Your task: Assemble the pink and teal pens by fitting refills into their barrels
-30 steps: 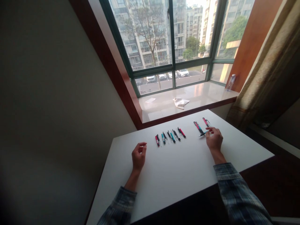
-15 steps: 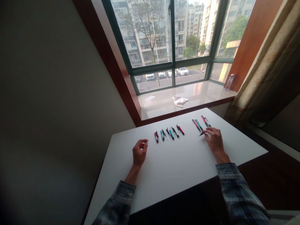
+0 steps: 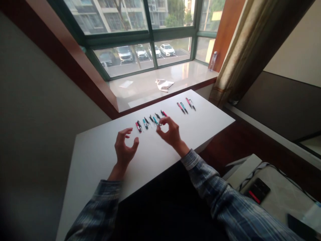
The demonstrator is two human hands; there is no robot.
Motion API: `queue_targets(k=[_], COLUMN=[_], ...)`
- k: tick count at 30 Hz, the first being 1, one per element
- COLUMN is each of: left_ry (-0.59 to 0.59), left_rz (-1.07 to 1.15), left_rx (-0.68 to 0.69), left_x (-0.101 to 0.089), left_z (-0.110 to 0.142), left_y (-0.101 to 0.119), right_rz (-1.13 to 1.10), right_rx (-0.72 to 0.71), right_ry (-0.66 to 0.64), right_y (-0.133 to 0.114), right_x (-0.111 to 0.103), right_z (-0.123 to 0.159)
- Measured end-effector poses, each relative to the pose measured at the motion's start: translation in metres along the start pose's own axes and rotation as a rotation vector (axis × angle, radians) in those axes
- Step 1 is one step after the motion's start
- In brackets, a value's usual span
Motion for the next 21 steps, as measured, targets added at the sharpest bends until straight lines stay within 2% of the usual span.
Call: queue_targets(k=[3, 5, 7, 11, 16, 21], left_ry=[-0.035, -0.057, -0.063, -0.033, -0.099, -0.155], left_rz=[-0.071, -0.079, -0.062, -0.079, -0.127, -0.154], left_rx=[0.139, 0.133, 0.054, -0.041, -0.066, -0.154], left_x=[0.006, 0.010, 0.012, 0.007, 0.006, 0.008], left_z=[0.003, 0.005, 0.005, 0.007, 0.005, 0.007], left_y=[0.022, 0.019, 0.006, -0.009, -0.012, -0.026], right_rz=[-0.237, -0.335, -0.375, -0.283, -0.078, -0.123], right_rx=[0.034, 0.075, 0.090, 0.038, 0.008, 0.044], right_ry=[-0.157, -0.269, -0.357, -0.461, -0.450, -0.434], right_y=[-0.020, -0.023, -0.021, -0.012, 0.008, 0.019], right_x=[0.062, 0.092, 0.108, 0.115, 0.119, 0.133], right_z=[-0.003, -0.009, -0.018, -0.035, -0.042, -0.035])
Point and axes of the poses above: each hand's wrist, its own z-axis away from the middle knuckle, its own x-axis out of the palm, y = z × x, the point moved 10 cm from there along -z, towards the middle knuckle, and after that the axes turned 11 degrees about -y, right-handed, at the moved point
